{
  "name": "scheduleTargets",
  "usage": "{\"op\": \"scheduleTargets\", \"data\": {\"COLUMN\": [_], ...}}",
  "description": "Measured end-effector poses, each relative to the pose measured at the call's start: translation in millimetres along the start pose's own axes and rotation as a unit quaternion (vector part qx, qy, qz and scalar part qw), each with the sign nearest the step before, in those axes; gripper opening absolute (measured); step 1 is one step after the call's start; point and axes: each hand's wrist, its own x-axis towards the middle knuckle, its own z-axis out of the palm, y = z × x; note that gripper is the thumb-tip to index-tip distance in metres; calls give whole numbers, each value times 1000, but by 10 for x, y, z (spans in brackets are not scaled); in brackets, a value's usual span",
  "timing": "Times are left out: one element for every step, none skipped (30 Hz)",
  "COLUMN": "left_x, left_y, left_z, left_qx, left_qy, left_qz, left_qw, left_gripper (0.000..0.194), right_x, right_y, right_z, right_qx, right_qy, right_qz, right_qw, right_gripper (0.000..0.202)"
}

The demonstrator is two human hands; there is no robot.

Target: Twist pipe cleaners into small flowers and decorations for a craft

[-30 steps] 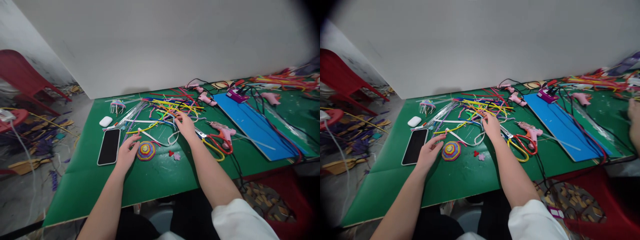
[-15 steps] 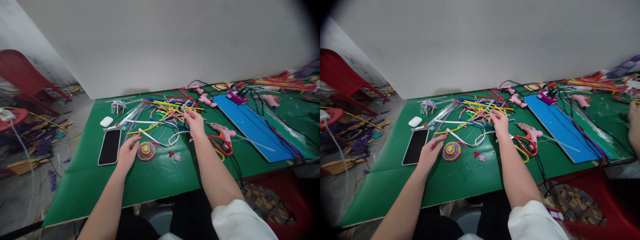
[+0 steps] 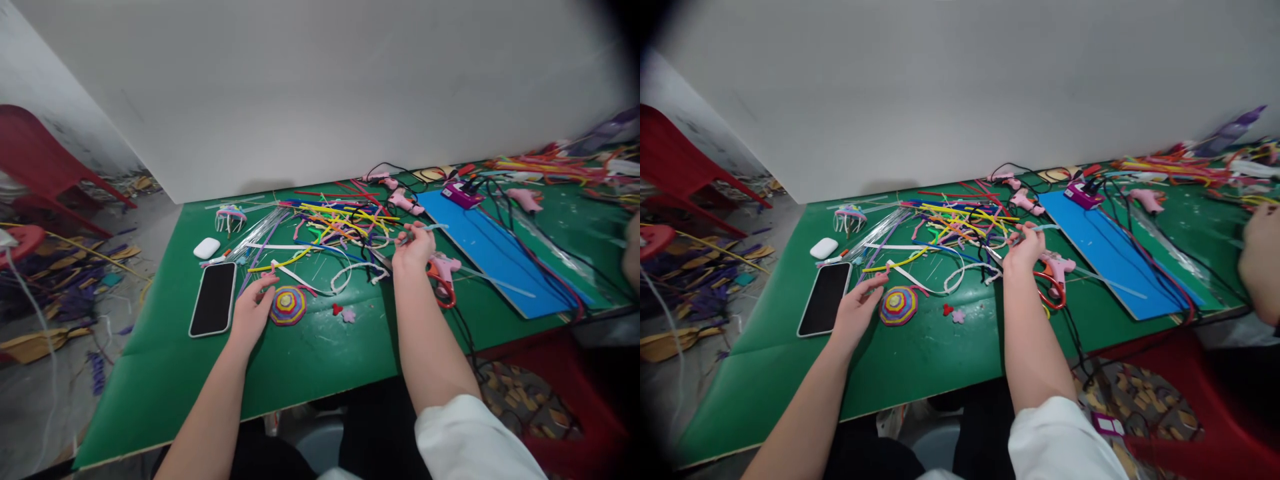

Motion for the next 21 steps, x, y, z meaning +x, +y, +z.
{"op": "scheduleTargets", "data": {"left_x": [-1, -3, -5, -8, -11, -14, -19, -24, -30, -37, -45, -55, -67, -82, -100, -121, -146, -175, -206, -237, -266], "left_y": [-1, 0, 1, 4, 9, 16, 27, 40, 57, 76, 96, 117, 138, 158, 177, 193, 209, 223, 237, 254, 273], "left_z": [3, 5, 7, 8, 9, 8, 7, 4, 1, -2, -4, -4, -3, 3, 12, 26, 44, 67, 93, 121, 149], "left_qx": [1, 1, 2, 3, 5, 9, 13, 18, 21, 25, 29, 34, 39, 45, 49, 49, 43, 32, 15, -8, -35], "left_qy": [0, -1, -3, -4, -4, -3, 2, 7, 13, 18, 23, 28, 33, 39, 43, 43, 37, 23, 3, -19, -42], "left_qz": [-3, -6, -9, -11, -12, -10, -6, 0, 9, 23, 40, 60, 81, 101, 118, 131, 138, 140, 132, 113, 84], "left_qw": [1000, 1000, 1000, 1000, 1000, 1000, 1000, 1000, 1000, 999, 999, 997, 995, 993, 991, 989, 989, 989, 991, 993, 995], "left_gripper": [28, 28, 29, 30, 30, 30, 30, 29, 29, 28, 27, 27, 26, 25, 24, 23, 22, 21, 20, 20, 21], "right_x": [3, 2, -3, -13, -30, -56, -93, -144, -212, -300, -407, -535, -679, -836, -997, -1156, -1302, -1430, -1534, -1612, -1664], "right_y": [-8, -11, -7, 3, 21, 44, 72, 103, 135, 164, 188, 205, 215, 219, 218, 215, 213, 215, 220, 229, 242], "right_z": [-4, -3, 3, 14, 32, 55, 82, 113, 145, 175, 201, 222, 235, 241, 240, 235, 228, 219, 212, 205, 201], "right_qx": [-4, -9, -15, -22, -29, -36, -44, -53, -66, -94, -130, -173, -216, -256, -288, -302, -305, -301, -292, -280, -273], "right_qy": [0, -2, -7, -16, -27, -40, -59, -79, -110, -161, -208, -256, -300, -351, -402, -440, -479, -521, -556, -575, -591], "right_qz": [1, 4, 7, 12, 18, 25, 32, 41, 52, 51, 39, 11, -33, -83, -139, -192, -238, -272, -292, -306, -310], "right_qw": [1000, 1000, 1000, 1000, 999, 998, 997, 995, 990, 981, 969, 951, 929, 897, 858, 824, 788, 751, 721, 705, 693], "right_gripper": [16, 15, 14, 14, 13, 13, 14, 16, 21, 27, 34, 39, 43, 44, 45, 45, 46, 45, 45, 45, 46]}}
